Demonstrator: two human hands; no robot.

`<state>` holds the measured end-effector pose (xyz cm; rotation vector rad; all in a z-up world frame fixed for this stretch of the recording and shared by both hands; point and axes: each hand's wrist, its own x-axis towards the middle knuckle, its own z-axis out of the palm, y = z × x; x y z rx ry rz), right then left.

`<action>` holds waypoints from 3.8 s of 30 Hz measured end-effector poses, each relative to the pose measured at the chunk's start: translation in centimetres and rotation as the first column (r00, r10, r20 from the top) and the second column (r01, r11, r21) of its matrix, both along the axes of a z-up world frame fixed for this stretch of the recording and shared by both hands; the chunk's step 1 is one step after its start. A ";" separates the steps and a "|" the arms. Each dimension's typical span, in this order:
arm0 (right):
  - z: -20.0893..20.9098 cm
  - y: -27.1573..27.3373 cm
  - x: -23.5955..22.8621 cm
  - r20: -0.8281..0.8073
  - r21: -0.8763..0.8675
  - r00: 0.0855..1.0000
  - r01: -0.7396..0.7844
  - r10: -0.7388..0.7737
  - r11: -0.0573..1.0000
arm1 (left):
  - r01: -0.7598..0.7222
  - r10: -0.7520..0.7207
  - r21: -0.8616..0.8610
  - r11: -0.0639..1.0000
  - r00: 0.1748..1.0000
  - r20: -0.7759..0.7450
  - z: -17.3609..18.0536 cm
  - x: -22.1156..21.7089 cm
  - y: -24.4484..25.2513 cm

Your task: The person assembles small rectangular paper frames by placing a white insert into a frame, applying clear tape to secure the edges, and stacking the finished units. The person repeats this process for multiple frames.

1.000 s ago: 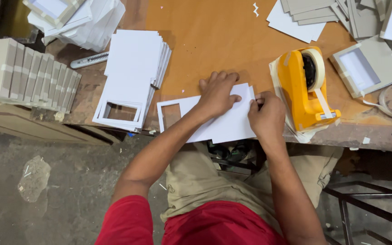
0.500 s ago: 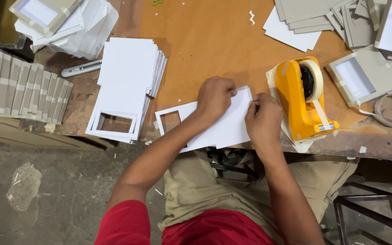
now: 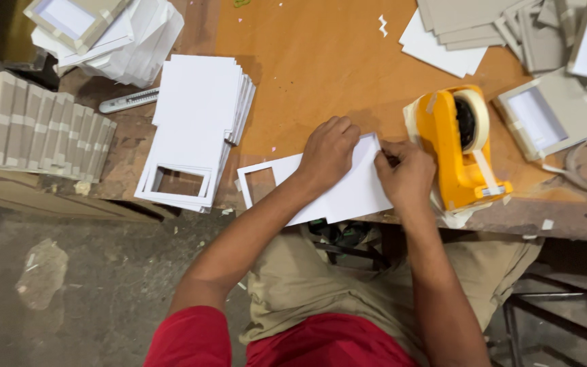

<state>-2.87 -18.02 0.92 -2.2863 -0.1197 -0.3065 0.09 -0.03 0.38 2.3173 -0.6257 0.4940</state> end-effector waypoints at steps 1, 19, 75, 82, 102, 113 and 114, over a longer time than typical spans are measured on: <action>-0.2 -0.1 0.0 0.001 0.002 1.000 -0.003 0.003 1.000 | -0.002 0.001 0.022 1.000 1.000 0.020 0.0 -0.1 -0.1; -1.3 -0.8 0.6 -0.123 0.164 0.992 -0.004 0.025 0.986 | 0.066 -0.066 -0.017 0.998 0.998 0.019 1.7 -0.3 0.2; 4.2 -15.0 -9.0 -0.301 0.611 0.943 0.304 -0.140 0.731 | -0.031 0.030 -0.038 0.999 0.999 -0.024 2.5 -0.1 -0.3; 3.6 -14.4 -9.7 -0.335 0.678 0.935 0.324 -0.114 0.660 | -0.028 0.028 -0.028 0.999 0.999 -0.025 2.9 0.0 -0.4; 5.0 -15.2 -10.4 -0.131 -0.387 0.907 0.325 -0.401 0.863 | -0.021 0.021 -0.005 1.000 0.999 -0.040 3.0 0.1 -0.7; 8.9 -13.5 -8.4 -0.051 -0.080 0.974 0.215 -0.220 0.973 | -0.026 0.027 0.016 1.000 0.999 -0.044 2.9 0.2 -0.8; 9.2 -13.1 -7.9 -0.066 -0.120 0.976 0.197 -0.205 0.973 | -0.030 0.031 0.020 0.999 0.999 -0.040 2.9 0.2 -0.8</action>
